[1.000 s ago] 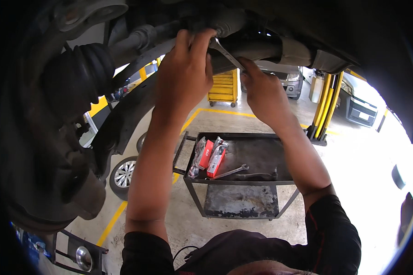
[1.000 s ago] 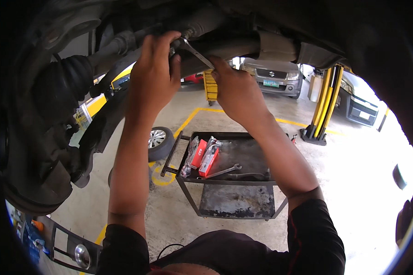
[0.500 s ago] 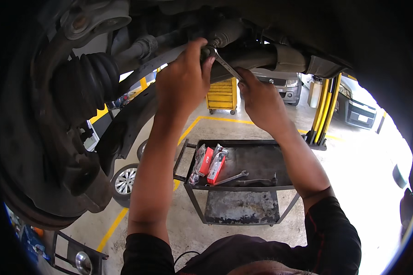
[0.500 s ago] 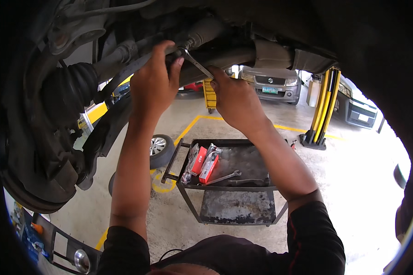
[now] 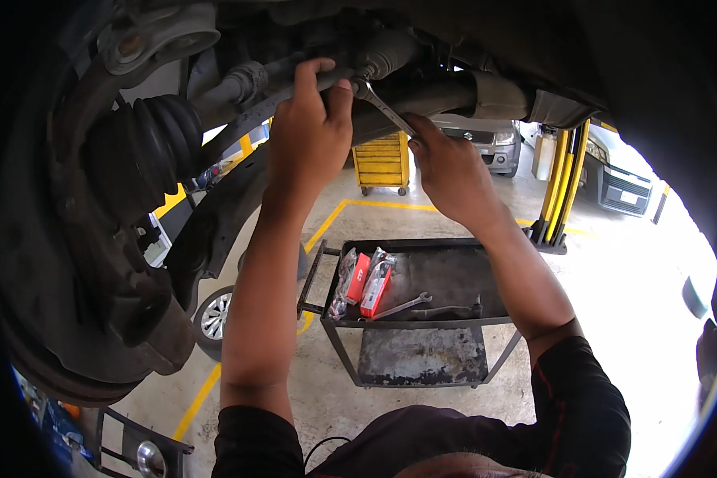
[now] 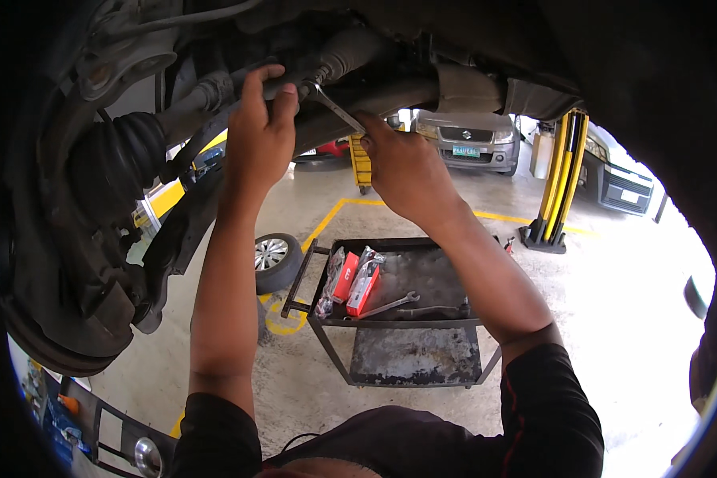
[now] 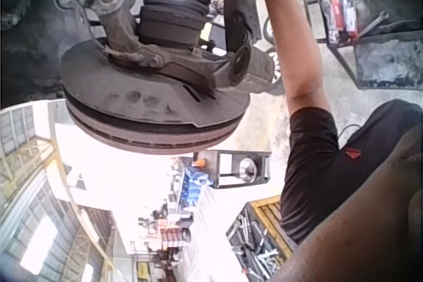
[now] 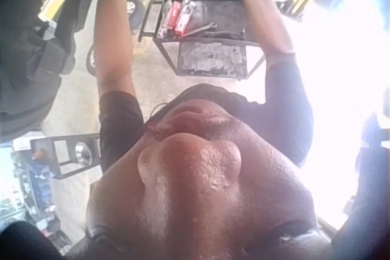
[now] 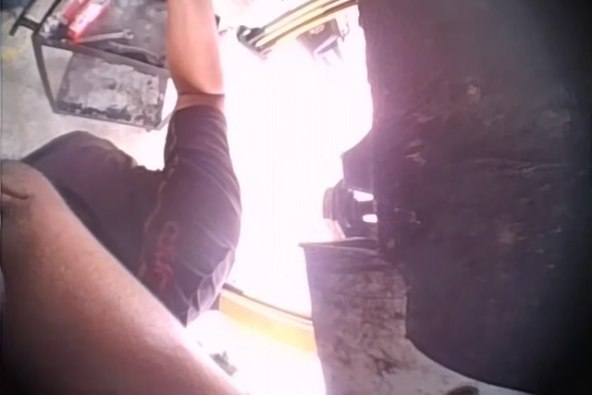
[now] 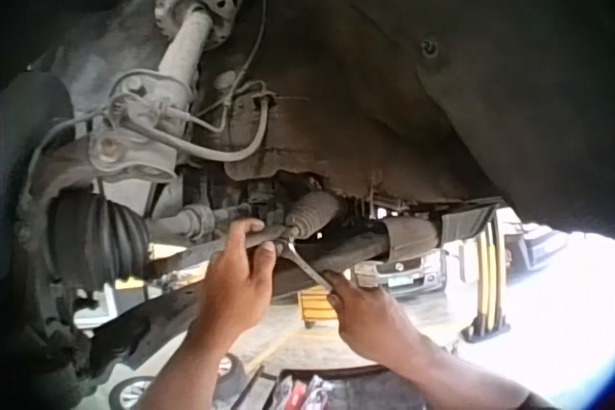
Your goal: The person places replacement car parts onto a cart and selects wrenches from a tool chest. The person then uses the wrenches to loosen the tie rod components under the raised car.
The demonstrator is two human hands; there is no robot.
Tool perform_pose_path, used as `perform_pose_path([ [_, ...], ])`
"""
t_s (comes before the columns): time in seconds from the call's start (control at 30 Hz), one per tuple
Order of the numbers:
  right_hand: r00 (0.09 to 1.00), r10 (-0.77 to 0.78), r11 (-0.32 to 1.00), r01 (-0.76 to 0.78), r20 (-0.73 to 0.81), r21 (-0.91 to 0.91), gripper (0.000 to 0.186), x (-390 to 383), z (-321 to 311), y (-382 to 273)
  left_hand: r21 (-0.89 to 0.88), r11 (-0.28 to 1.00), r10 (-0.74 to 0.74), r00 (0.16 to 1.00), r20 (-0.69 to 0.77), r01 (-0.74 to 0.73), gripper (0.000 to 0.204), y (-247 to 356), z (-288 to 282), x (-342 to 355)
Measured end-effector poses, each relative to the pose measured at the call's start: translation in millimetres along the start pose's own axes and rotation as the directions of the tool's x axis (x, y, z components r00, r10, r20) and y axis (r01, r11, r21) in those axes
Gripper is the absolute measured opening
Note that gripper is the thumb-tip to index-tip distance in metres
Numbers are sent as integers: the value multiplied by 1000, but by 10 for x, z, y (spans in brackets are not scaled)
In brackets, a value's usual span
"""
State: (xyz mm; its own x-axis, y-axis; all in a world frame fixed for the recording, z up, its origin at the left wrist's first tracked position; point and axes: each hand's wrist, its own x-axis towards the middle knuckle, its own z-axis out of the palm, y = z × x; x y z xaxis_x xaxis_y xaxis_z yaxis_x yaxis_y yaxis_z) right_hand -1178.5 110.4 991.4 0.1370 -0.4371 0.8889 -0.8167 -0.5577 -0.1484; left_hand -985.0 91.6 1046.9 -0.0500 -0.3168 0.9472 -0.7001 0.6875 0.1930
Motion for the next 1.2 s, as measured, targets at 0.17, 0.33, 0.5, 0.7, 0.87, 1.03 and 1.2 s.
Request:
perform_pose_path([
  [0.17, 1000, 19, 1000, -20, 5, 21, 35, -9, -2, -45, 151, 878, 478, 852, -215, -454, 46, -133, 100, -33],
  [0.33, 1000, -5, 1000, 5, -15, 17, 35, -23, 0, -5, -12, 993, 111, 983, -146, -114, 49, -27, 89, -34],
  [0.5, 1000, 27, 998, -27, 3, 49, 35, -31, -12, -51, 12, 960, 276, 931, -240, -281, 43, -90, 165, -62],
  [0.7, 1000, 12, 997, -10, -29, 70, 33, -16, 3, -3, 106, 990, -92, 996, 11, 90, 48, 101, -29, -23],
  [0.87, 1000, 23, 997, -24, 16, 75, 35, 1, 6, -54, 216, 887, 458, 840, -293, -408, 50, -210, 112, 6],
  [1.03, 999, 44, 997, -44, -2, 69, 34, -12, 39, -23, 83, 984, 171, 968, -181, -158, 51, -84, 93, -51],
  [1.2, 998, 2, 997, 2, -56, 82, 32, -25, 73, -32, 313, 811, 579, 754, -309, -494, 47, -148, 64, 43],
])
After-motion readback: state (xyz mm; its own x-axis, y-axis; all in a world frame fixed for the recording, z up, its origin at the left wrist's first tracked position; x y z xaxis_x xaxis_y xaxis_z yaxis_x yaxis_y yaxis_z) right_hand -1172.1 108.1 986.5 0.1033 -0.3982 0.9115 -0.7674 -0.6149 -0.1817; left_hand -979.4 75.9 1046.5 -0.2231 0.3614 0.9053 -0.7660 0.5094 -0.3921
